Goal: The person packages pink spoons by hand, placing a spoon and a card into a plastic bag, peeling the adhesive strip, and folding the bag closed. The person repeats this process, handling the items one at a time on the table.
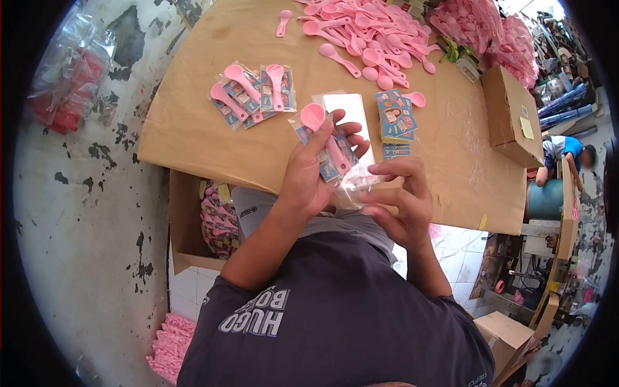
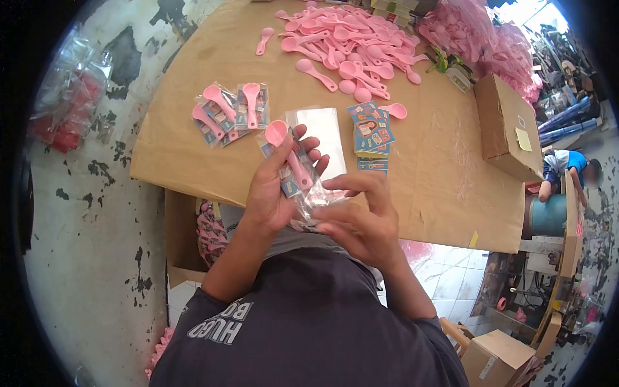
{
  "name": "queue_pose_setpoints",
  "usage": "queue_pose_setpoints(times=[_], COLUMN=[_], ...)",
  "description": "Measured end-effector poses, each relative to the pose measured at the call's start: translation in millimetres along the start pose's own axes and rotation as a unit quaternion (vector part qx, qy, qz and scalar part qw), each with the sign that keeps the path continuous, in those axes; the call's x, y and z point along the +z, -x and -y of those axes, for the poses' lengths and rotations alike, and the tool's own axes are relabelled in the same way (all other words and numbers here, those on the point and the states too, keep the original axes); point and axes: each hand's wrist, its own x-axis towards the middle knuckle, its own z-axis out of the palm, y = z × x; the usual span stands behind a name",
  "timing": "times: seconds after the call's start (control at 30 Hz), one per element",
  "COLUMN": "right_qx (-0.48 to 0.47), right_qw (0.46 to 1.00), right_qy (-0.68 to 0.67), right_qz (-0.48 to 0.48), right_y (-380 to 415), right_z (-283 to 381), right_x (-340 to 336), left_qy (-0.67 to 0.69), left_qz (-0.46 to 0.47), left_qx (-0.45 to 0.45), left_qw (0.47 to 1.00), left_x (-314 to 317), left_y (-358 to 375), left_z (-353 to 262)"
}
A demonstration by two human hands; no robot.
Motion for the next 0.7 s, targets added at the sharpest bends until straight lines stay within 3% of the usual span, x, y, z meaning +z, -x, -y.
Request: queue_pose_setpoints(times=[0.1,0.17,0.27,0.37,0.57,0.63,0.7], right_qx=[0.046,0.084,0.080,0.028,-0.012,0.096,0.080], right_qw=[0.981,0.980,0.995,0.994,0.999,0.975,0.981], right_qy=[-0.178,-0.169,0.064,0.102,0.026,-0.198,-0.165], right_qz=[-0.056,-0.064,-0.013,0.015,-0.015,-0.041,-0.060], right_y=[4,1,-13,-17,-19,-13,-9], right_z=[-7,-11,-13,-11,-15,-15,-17], right_x=[-12,-16,-11,7,1,-5,-6], left_qy=[0.015,0.028,0.037,0.009,-0.062,-0.058,-0.123], left_qz=[-0.015,0.003,0.018,0.025,0.019,0.023,0.054], left_qx=[-0.022,-0.038,-0.067,-0.092,-0.111,-0.110,-0.052], left_qw=[1.000,0.999,0.997,0.995,0.992,0.992,0.990], left_x=[5,14,20,18,13,13,13], left_y=[2,5,7,8,4,4,6], left_z=[-9,-14,-12,-6,2,0,-4])
